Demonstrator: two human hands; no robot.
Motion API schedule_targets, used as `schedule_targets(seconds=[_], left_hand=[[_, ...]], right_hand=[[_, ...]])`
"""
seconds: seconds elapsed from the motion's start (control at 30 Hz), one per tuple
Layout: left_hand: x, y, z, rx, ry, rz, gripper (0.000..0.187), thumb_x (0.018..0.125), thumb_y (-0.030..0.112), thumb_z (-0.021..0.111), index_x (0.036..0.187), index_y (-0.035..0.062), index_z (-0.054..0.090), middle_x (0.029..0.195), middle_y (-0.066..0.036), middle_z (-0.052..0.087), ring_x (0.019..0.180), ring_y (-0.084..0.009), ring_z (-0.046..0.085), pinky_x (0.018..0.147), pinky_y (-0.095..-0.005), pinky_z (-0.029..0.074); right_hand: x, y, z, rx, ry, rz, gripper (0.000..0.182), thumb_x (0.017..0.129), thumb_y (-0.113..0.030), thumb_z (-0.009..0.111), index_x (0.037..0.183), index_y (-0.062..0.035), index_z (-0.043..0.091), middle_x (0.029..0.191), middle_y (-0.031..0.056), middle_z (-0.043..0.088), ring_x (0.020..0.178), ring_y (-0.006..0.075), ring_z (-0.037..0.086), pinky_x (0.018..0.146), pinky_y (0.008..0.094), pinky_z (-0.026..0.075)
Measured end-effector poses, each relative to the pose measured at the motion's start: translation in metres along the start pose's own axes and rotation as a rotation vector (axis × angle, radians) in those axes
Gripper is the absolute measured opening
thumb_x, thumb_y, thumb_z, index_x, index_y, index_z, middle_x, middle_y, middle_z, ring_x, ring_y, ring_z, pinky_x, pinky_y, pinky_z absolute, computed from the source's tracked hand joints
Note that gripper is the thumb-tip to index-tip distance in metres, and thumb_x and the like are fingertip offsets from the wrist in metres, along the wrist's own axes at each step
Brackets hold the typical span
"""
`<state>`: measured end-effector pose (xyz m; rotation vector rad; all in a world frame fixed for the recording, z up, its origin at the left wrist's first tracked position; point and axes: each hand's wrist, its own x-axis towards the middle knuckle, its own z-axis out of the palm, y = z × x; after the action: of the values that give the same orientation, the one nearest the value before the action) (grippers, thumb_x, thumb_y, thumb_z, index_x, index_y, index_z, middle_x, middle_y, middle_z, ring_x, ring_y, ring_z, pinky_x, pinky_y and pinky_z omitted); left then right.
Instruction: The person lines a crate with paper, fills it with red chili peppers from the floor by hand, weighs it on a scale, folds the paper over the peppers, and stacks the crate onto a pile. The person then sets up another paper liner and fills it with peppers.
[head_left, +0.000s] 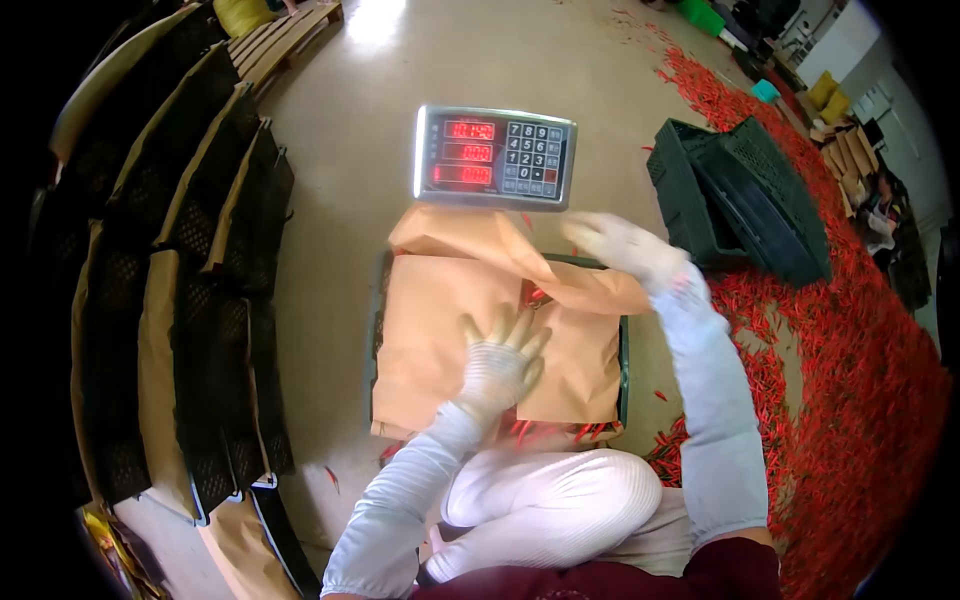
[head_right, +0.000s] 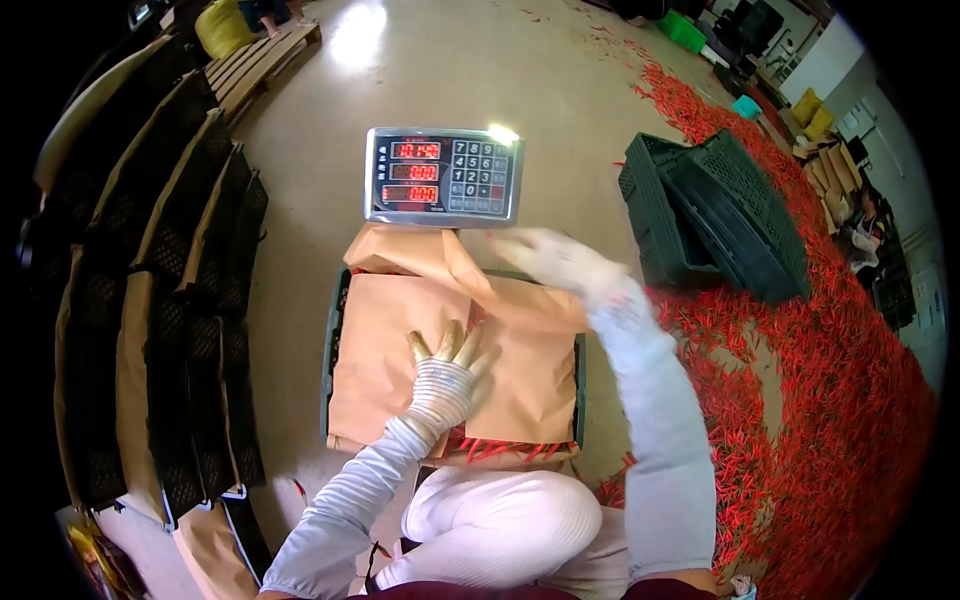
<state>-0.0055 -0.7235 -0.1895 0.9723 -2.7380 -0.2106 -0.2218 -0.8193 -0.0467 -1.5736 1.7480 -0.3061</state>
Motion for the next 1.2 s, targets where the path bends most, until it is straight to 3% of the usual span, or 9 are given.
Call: schedule_targets(seconds=[0.2,0.27,0.47,0.63,0.8,0.83,1.0,1.13,1.2], left_hand=[[0.0,0.001,-0.004,-0.039,0.096,-0.012,0.044,0.085,0.032,0.055,0.128,0.0245,0.056,0.136,-0.008,0.046,0.133,-0.0336,0.033,0.09,-0.0843,0.022],[0.0,0.0,-0.006,-0.079,-0.029,-0.021,0.042,0.086,0.033,0.053,0.127,0.0233,0.058,0.127,-0.009,0.056,0.127,-0.0324,0.044,0.088,-0.0857,0.021],[0.002,0.003,-0.023,-0.098,-0.202,-0.04,0.042,0.088,0.037,0.051,0.125,0.0184,0.059,0.114,-0.014,0.064,0.114,-0.0352,0.056,0.096,-0.0705,0.031],[-0.002,-0.001,-0.021,-0.188,-0.218,-0.067,0.043,0.088,0.038,0.05,0.125,0.0172,0.059,0.113,-0.016,0.065,0.111,-0.0367,0.057,0.098,-0.0648,0.033],[-0.001,0.001,-0.018,-0.222,-0.154,-0.085,0.039,0.089,0.038,0.048,0.115,0.0138,0.064,0.113,-0.014,0.065,0.105,-0.0343,0.06,0.093,-0.0482,0.044],[-0.002,0.0,-0.01,-0.187,-0.056,-0.087,0.039,0.089,0.038,0.047,0.114,0.0128,0.065,0.112,-0.015,0.065,0.105,-0.0345,0.06,0.092,-0.0466,0.045],[-0.01,-0.007,0.013,-0.17,0.235,0.01,0.033,0.088,0.032,0.051,0.109,0.011,0.066,0.105,-0.015,0.067,0.098,-0.0333,0.063,0.084,-0.0464,0.048],[-0.036,-0.01,-0.044,-0.298,-0.171,0.023,0.028,0.084,0.025,0.056,0.106,0.0108,0.066,0.103,-0.015,0.066,0.097,-0.0327,0.061,0.084,-0.0455,0.047],[-0.072,-0.014,-0.059,-0.34,0.335,0.236,0.029,0.077,0.013,0.063,0.106,0.0089,0.066,0.112,-0.014,0.064,0.1,-0.0332,0.059,0.087,-0.0438,0.045]], right_hand=[[0.028,-0.052,0.077,0.106,0.193,-0.092,0.03,0.081,-0.025,0.062,0.097,-0.0008,0.069,0.084,0.0173,0.07,0.074,0.028,0.068,0.069,0.0396,0.052],[-0.009,-0.063,0.101,-0.621,0.387,-0.473,0.017,0.081,-0.019,0.059,0.085,-0.0052,0.068,0.078,0.0135,0.068,0.074,0.0263,0.068,0.064,0.0391,0.054],[-0.053,-0.023,0.181,-0.781,-0.142,-0.724,0.016,0.082,-0.022,0.057,0.088,-0.009,0.064,0.08,0.0121,0.066,0.074,0.0276,0.068,0.064,0.0398,0.055],[-0.062,-0.051,0.16,-0.519,0.169,-0.656,0.022,0.084,-0.026,0.056,0.097,-0.01,0.064,0.092,0.01,0.067,0.079,0.0267,0.068,0.071,0.039,0.054],[-0.073,-0.013,0.087,-0.706,0.331,0.285,0.064,0.086,-0.051,0.054,0.141,-0.0198,0.044,0.141,0.0164,0.045,0.128,0.034,0.045,0.1,0.0608,0.036],[-0.076,0.021,0.082,-0.745,0.11,0.492,0.076,0.088,-0.055,0.052,0.152,-0.0236,0.024,0.156,0.0162,0.024,0.13,0.0443,0.042,0.108,0.0482,0.036],[-0.133,0.104,0.131,-0.445,-0.042,0.451,0.083,0.087,-0.054,0.053,0.154,-0.0264,0.012,0.158,0.0182,0.015,0.136,0.0479,0.033,0.111,0.0499,0.031],[-0.154,0.089,0.147,-0.573,0.034,0.535,0.08,0.085,-0.053,0.054,0.153,-0.0357,0.015,0.159,0.0128,0.016,0.137,0.0427,0.034,0.104,0.0597,0.036],[-0.155,0.112,0.155,-0.533,0.061,0.481,0.077,0.086,-0.052,0.055,0.152,-0.0384,0.017,0.159,0.0127,0.015,0.137,0.0419,0.034,0.106,0.0586,0.035]])
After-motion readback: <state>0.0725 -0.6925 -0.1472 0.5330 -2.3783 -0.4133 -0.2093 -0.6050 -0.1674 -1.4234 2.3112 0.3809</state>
